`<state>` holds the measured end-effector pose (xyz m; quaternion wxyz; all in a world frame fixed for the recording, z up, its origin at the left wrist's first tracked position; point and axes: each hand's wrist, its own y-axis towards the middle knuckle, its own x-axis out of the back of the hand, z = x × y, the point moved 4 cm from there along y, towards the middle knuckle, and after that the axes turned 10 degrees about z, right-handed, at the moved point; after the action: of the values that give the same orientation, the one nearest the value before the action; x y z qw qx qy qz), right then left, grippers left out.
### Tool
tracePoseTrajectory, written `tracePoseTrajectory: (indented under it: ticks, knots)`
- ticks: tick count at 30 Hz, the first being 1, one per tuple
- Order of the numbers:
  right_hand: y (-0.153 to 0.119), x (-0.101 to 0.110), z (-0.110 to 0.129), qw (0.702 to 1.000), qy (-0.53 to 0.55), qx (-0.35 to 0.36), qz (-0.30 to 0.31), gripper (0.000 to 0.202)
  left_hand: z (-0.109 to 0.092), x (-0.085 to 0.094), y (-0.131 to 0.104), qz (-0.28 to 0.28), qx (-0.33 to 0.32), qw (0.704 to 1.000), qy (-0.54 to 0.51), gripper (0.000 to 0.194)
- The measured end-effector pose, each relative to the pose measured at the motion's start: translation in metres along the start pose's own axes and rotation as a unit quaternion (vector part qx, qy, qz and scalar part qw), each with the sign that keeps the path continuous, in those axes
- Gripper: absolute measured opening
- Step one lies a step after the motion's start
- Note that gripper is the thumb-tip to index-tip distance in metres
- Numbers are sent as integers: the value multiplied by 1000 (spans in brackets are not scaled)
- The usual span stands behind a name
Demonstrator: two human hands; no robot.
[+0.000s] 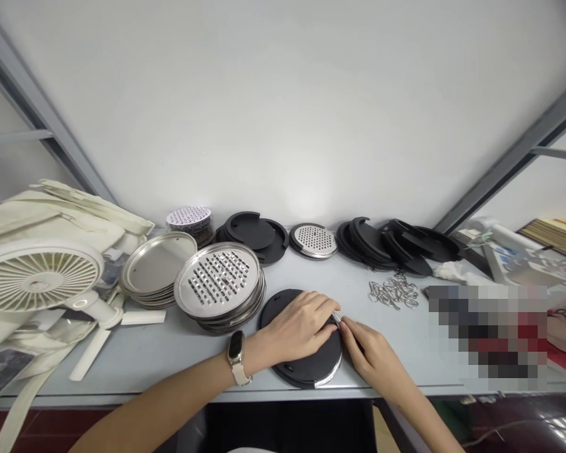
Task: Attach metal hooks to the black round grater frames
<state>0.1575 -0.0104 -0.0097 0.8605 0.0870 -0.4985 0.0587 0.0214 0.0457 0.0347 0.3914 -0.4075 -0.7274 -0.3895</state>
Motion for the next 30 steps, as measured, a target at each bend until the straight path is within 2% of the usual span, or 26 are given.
tracePoseTrajectory:
  ticks: [16, 24, 30]
  knots:
    - [-1, -4, -7, 998, 53, -13, 27, 32, -1, -3, -1, 24, -14, 1000, 10, 16]
    - [-1, -9, -12, 998, 54, -17, 16, 31, -1, -2, 0, 11, -29, 999, 12, 18]
    - [-2, -8, -13, 997, 72, -19, 24, 30, 1, -4, 0, 23, -27, 999, -10, 17]
